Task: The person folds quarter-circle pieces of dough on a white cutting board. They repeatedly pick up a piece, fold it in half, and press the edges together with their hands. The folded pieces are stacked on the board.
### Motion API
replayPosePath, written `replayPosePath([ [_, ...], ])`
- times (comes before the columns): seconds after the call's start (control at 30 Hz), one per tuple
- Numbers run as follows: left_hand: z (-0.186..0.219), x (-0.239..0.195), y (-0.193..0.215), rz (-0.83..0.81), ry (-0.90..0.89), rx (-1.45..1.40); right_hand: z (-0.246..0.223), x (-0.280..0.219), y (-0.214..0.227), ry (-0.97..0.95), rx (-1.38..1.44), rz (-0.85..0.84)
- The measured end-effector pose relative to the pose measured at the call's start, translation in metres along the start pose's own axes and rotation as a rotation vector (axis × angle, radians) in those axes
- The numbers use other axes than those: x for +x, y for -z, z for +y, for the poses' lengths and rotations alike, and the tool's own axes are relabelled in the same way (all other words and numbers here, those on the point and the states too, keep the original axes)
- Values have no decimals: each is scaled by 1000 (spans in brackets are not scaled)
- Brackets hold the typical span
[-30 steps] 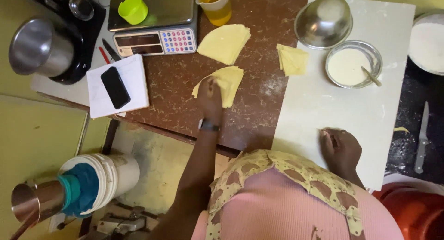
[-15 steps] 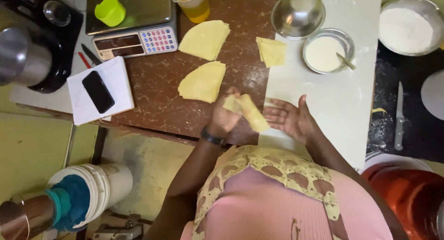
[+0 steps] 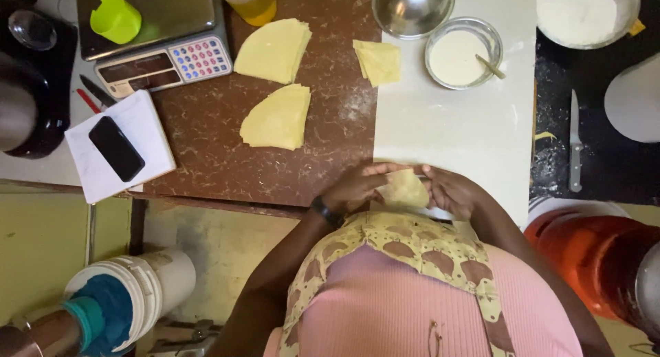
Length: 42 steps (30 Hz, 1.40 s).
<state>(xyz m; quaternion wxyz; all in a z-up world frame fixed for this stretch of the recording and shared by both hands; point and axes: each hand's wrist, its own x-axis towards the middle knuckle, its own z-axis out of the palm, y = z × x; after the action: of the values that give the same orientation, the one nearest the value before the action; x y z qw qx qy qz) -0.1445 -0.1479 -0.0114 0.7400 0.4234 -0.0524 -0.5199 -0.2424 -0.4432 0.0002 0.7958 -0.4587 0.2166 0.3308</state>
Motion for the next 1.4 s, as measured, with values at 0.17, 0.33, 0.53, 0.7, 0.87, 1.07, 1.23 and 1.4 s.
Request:
replayPosePath([
  [0.17,71,-13,-62,-313,-121,458,-15,13,23,241,-11,-327],
  [0.33,56,-1,-46,-4,-69,494,3,14,50,226,38,-203],
  [0.53,-15,37,7,434,-166,760,-59,-22,-4,308,-206,210],
  [0.7,-5,47,7,864,-621,1425,-64,74,54,411,-683,522],
  [0.87,16,34,-13,876,-305,1231,-67,93,45,604,-844,657],
  [1.07,16,32,-8,862,-238,1106,-60,45,-38,760,-1043,892],
  [1.23,35,23,-44,687,-394,782,-46,22,-111,673,-915,517],
  [1.4,28,45,-21,695,-390,778,-25,48,-66,597,-847,683],
])
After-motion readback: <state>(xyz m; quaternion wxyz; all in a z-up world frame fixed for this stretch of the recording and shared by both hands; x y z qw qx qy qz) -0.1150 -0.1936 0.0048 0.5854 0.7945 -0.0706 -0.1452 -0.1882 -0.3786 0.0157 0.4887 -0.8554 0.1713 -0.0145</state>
